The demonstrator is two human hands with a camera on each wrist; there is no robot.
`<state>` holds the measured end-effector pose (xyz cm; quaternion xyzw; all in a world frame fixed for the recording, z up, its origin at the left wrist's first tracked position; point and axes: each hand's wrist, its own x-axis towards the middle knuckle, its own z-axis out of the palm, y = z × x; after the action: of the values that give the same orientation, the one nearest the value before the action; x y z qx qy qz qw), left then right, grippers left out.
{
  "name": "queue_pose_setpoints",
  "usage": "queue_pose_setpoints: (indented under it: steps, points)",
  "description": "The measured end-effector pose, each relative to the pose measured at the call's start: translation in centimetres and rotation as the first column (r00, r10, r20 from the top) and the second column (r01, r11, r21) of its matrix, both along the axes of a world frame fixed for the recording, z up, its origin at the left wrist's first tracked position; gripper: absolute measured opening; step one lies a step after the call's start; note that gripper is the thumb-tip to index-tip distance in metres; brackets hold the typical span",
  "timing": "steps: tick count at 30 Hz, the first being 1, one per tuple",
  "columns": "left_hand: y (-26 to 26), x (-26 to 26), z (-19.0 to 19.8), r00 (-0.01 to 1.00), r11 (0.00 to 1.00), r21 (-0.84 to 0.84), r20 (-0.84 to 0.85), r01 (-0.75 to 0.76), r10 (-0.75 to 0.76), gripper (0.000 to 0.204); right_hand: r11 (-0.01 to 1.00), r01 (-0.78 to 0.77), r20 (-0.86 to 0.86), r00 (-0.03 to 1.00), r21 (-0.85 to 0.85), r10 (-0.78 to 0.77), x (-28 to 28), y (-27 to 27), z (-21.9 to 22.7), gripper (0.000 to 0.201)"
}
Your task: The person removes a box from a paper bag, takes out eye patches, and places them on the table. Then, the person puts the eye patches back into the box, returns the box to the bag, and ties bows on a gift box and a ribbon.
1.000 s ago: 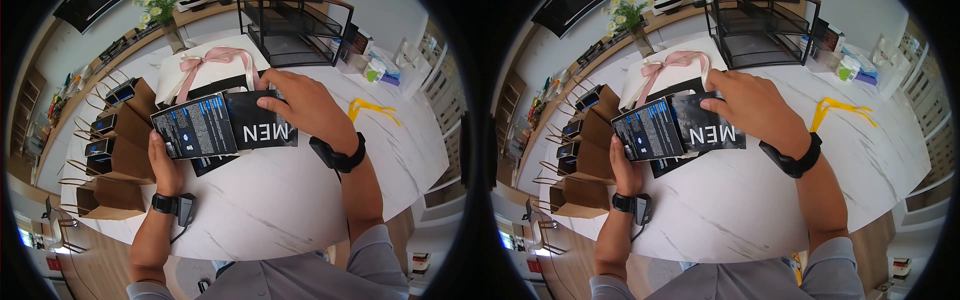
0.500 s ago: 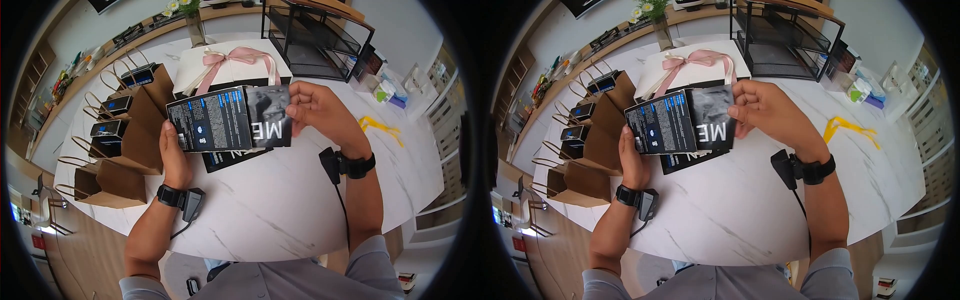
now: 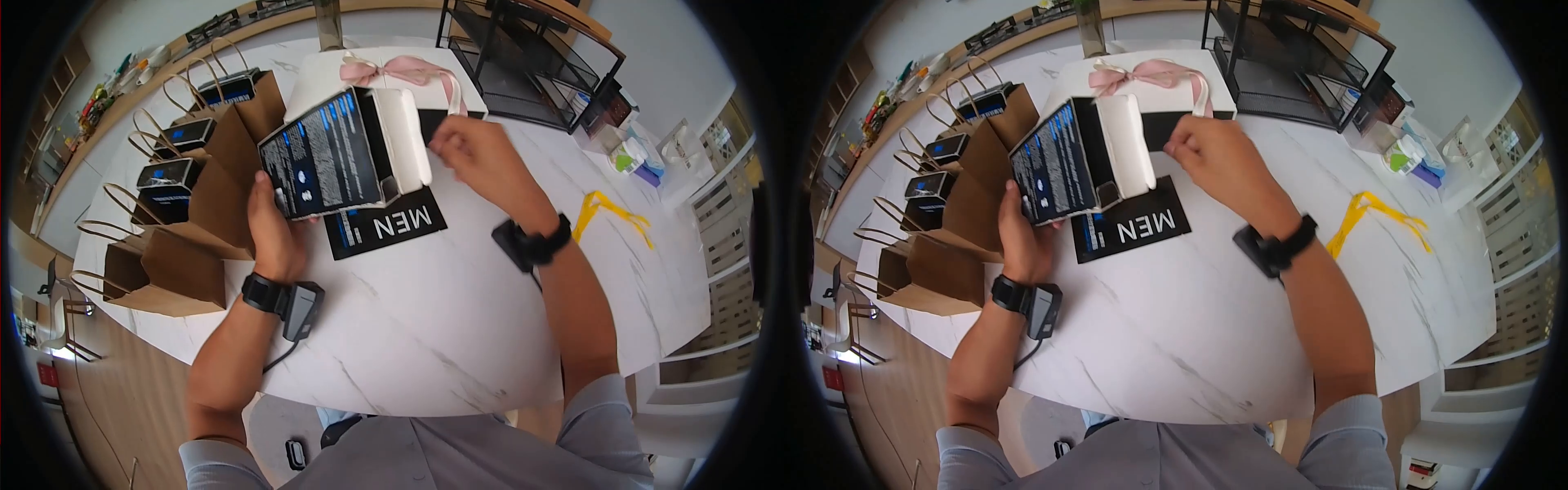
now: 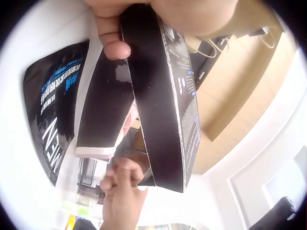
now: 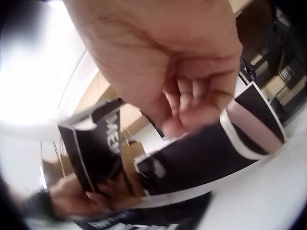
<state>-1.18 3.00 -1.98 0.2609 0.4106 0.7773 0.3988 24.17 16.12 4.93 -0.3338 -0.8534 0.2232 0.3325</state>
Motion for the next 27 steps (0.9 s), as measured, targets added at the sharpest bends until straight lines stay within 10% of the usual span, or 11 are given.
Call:
queue_pose_setpoints:
  steps: [5, 11, 15, 18, 21, 27]
  points:
    - [-0.3, 0.3, 0.9, 0.999, 0.998, -0.042, 0.004, -0.049, 0.049, 0.036, 0.949, -0.290, 0.560, 0.810, 0.123, 0.174, -3.0, -1.2, -1.0, 0.050]
    - [-0.1, 0.2, 0.7, 0.999, 0.999, -0.009, 0.000, -0.049, 0.049, 0.035, 0.952, -0.283, 0.637, 0.756, 0.113, 0.149, -3.1, -0.5, -0.9, 0.063]
    - [-0.3, 0.3, 0.9, 0.998, 0.998, -0.002, 0.019, -0.056, 0.056, 0.035, 0.936, -0.301, 0.322, 0.881, -0.185, 0.347, -0.6, 0.5, -0.9, 0.043]
    - [-0.1, 0.1, 0.3, 0.999, 0.999, 0.015, 0.000, -0.040, 0.040, 0.036, 0.998, -0.009, -0.114, 0.994, -0.067, 0.001, 2.7, 1.2, -1.0, 0.030]
    - [0.1, 0.4, 0.4, 0.996, 0.997, -0.009, 0.029, -0.081, 0.081, 0.036, 0.988, 0.003, -0.602, 0.793, -0.153, -0.095, 5.3, 1.4, 2.0, 0.024]
    - [0.0, 0.4, 0.5, 0.997, 0.998, 0.027, -0.063, -0.050, 0.052, 0.038, 0.974, -0.089, -0.244, 0.969, -0.208, 0.036, 5.5, -2.9, 5.5, 0.019]
